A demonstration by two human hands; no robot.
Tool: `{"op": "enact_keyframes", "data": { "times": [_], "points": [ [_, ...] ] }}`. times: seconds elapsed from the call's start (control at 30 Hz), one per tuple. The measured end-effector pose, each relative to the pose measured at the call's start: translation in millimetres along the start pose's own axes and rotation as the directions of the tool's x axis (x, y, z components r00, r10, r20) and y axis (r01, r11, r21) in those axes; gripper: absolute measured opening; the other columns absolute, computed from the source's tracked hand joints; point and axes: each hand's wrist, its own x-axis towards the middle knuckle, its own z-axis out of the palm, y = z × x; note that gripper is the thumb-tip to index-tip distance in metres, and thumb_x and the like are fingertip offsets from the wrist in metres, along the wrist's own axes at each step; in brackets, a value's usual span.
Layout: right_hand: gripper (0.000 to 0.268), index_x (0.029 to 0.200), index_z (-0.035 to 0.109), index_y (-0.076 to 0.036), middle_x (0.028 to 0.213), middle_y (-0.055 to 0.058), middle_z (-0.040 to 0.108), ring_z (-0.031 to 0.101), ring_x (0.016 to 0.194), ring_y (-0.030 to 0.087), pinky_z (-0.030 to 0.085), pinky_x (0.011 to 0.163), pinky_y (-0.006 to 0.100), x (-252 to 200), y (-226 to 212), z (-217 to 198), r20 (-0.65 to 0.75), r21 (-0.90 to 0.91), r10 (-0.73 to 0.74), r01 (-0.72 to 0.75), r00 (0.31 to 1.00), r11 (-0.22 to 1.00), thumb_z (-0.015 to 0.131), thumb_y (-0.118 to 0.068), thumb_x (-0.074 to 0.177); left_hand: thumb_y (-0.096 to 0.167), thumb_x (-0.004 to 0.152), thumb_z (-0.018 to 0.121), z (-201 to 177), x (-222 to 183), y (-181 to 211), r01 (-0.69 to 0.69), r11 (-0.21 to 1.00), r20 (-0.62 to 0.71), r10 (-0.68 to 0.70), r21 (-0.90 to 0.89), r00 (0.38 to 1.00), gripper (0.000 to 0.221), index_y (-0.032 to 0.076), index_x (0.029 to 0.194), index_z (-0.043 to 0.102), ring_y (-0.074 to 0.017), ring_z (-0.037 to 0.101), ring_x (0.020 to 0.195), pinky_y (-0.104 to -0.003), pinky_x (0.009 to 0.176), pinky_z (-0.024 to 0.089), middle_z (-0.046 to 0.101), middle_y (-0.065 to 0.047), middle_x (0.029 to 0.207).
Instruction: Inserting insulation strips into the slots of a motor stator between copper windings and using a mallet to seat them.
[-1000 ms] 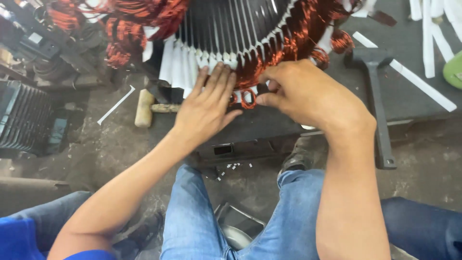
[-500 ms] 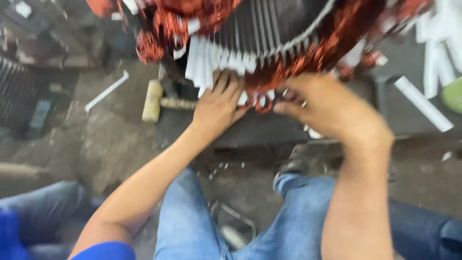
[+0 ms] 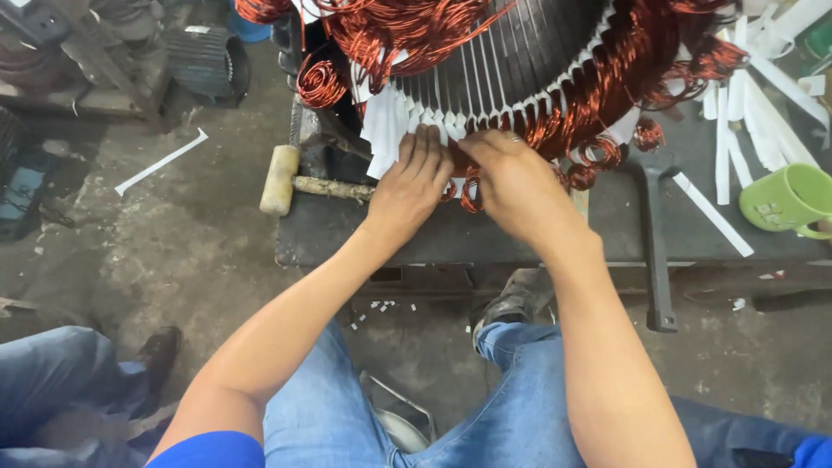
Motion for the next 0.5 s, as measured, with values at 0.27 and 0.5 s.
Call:
{"op": "enact_keyframes", "data": {
  "times": [0.27,0.5],
  "points": [
    [0.060,0.143,0.072,-0.002,0.139,0.017,0.072,0.061,0.133,0.036,0.056,0.102,0.047,21.8,25.5,45.4,-0.054,0.017,-0.033,0.034,0.998,0.999,0.051,0.016,0.089,0.007,0.107,0.061,0.6,1.8,2.0,0.009,1.000,-0.058,-0.008,0.013,0.998,0.021,-0.004,0.122,0.070,-0.0431,0.067,0.127,-0.052,0.119,0.044,0.070,-0.033,0.126],
    [0.063,0.141,0.073,0.000,0.133,0.020,0.075,0.063,0.128,0.040,0.050,0.106,0.055,28.3,8.4,33.7,-0.044,0.080,-0.024,0.028,0.999,0.996,0.048,0.020,0.087,0.009,0.108,0.058,9.9,-2.9,-0.4,0.005,0.999,-0.088,-0.009,-0.042,0.996,0.023,-0.004,0.121,0.070,-0.0442,0.068,0.125,-0.053,0.117,0.047,0.070,-0.033,0.123]
  ]
}}
